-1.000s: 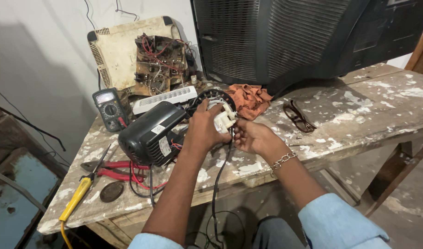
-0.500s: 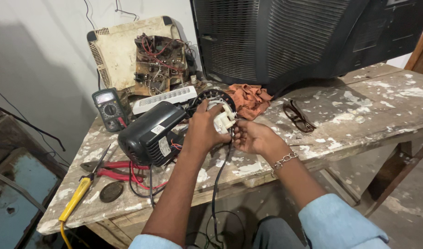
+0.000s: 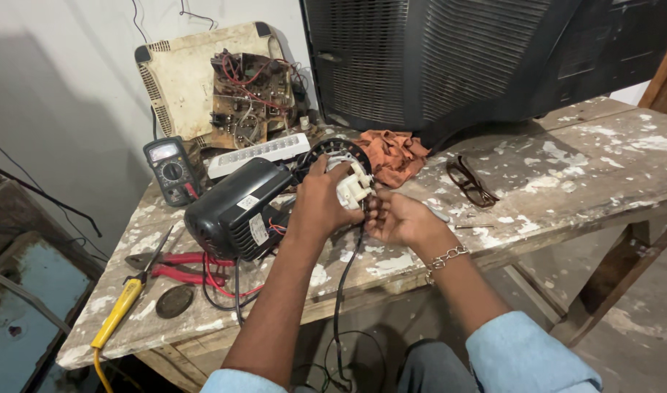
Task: The person works at a cluttered workbench disassembling a small electric motor. They use a yellow-handled screwdriver to loosen and remove screws from the motor housing, hold the motor steady with one hand, and manipulate the white plastic terminal assembly and wiring as they separate the motor components.
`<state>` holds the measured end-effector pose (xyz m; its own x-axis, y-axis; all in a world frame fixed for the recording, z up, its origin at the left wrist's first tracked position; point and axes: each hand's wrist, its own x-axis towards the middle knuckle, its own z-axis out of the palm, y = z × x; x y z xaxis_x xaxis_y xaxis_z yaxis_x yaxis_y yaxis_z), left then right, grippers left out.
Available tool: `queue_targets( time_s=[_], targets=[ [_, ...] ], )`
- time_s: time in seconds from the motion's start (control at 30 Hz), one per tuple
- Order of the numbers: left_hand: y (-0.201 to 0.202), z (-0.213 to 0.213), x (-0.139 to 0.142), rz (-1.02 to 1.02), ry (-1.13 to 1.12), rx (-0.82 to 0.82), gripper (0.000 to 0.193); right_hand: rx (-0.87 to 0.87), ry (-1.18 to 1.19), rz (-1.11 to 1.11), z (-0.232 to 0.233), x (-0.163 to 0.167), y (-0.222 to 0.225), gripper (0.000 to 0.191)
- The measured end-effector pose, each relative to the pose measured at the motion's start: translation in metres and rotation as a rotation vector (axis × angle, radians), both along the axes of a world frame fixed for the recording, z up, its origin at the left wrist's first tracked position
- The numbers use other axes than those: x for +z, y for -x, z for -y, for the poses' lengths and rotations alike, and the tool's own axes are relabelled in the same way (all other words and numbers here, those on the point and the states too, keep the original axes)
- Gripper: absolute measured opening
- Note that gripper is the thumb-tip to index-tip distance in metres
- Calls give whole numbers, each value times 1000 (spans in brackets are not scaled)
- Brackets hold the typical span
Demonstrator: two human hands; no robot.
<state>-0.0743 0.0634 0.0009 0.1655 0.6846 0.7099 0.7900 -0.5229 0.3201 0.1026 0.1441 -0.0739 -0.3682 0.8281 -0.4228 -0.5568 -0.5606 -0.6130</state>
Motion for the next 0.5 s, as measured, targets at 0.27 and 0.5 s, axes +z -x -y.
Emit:
queue_targets(
  time_s=[0.27,0.5],
  targets=[
    [-1,0,1,10,47,22,89,-76,-12,64,-16,-9,7,25],
    [0,2,-1,20,40,11,90,-67,10,-12,-1,-8,2,36]
  ],
)
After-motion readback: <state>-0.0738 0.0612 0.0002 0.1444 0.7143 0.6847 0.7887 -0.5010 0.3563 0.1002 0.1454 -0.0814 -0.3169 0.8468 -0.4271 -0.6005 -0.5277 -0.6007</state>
